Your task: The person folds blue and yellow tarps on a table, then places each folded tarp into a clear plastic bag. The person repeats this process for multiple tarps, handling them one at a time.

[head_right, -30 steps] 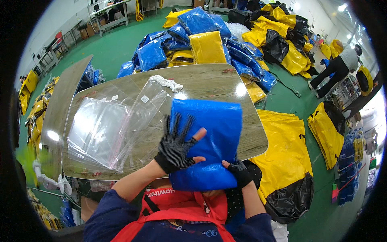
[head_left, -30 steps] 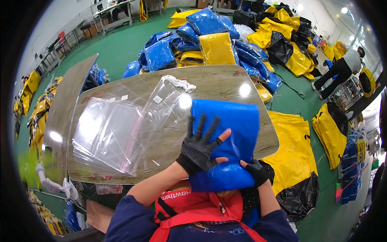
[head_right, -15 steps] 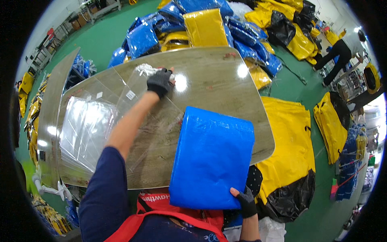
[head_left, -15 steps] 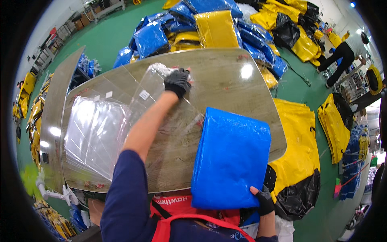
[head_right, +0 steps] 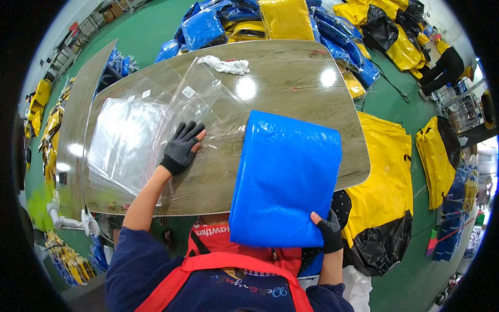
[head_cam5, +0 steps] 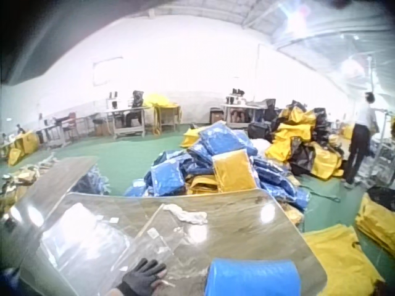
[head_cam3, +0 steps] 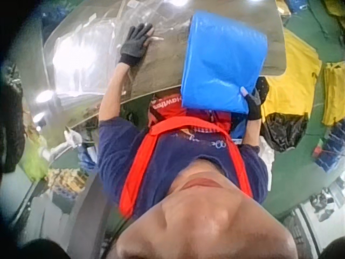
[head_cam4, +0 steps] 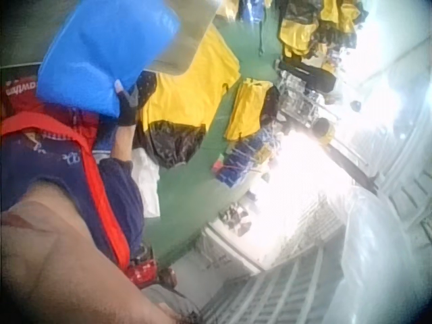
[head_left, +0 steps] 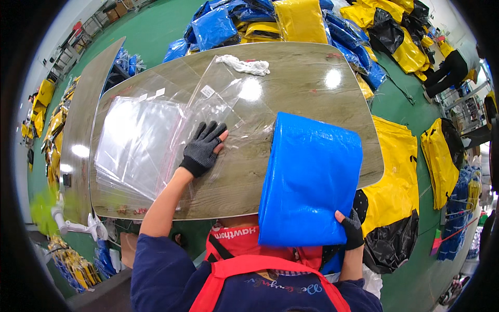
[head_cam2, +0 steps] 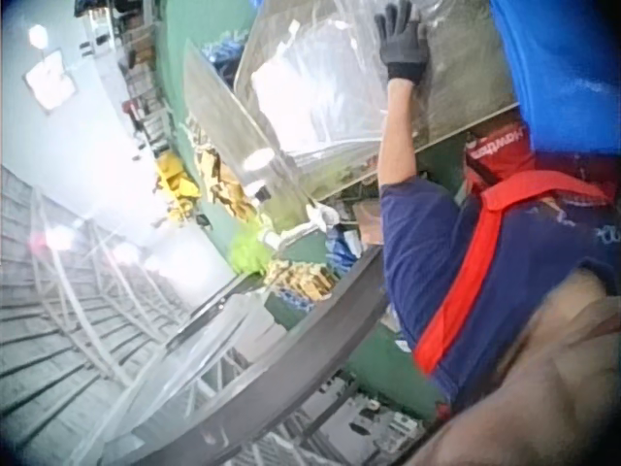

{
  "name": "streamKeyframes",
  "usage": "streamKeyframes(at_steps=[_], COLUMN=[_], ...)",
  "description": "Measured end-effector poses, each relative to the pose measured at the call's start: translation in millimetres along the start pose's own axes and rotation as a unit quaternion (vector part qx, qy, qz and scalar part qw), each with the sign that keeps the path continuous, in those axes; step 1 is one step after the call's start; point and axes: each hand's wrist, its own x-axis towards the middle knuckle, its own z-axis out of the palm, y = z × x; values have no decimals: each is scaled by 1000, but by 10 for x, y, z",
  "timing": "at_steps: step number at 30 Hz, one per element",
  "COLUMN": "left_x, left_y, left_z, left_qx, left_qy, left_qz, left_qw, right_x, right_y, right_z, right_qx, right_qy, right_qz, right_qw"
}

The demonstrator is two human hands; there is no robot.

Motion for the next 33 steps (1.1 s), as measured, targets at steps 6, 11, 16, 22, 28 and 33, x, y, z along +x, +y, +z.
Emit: streamKeyframes(at_steps=[6,11,16,22,28,33], left_x=[-296,-280,-284,-266,-86,-106], left_y=[718,679,587,627,350,648], left_z=[-42,-28,144,155,36,-576], left_qx=[-52,-10,19,72,-438,-179], left_qy=[-69,-12,-32,-36,-40,-95], left_qz=[79,36,13,28,-62,82], left_qw=[993,999,999,996,896,976], right_x=[-318,-538,-613,-733,-696,-702], right_y=[-120,-92,81,-25,-75,256], right_z=[35,26,-23,83,296,777], right_qx=[42,56,21,25,-17,-91], right_qy=[10,-27,-39,-44,-86,-190], right_qz=[-19,52,58,57,62,71], right_qw=[999,997,997,997,994,975])
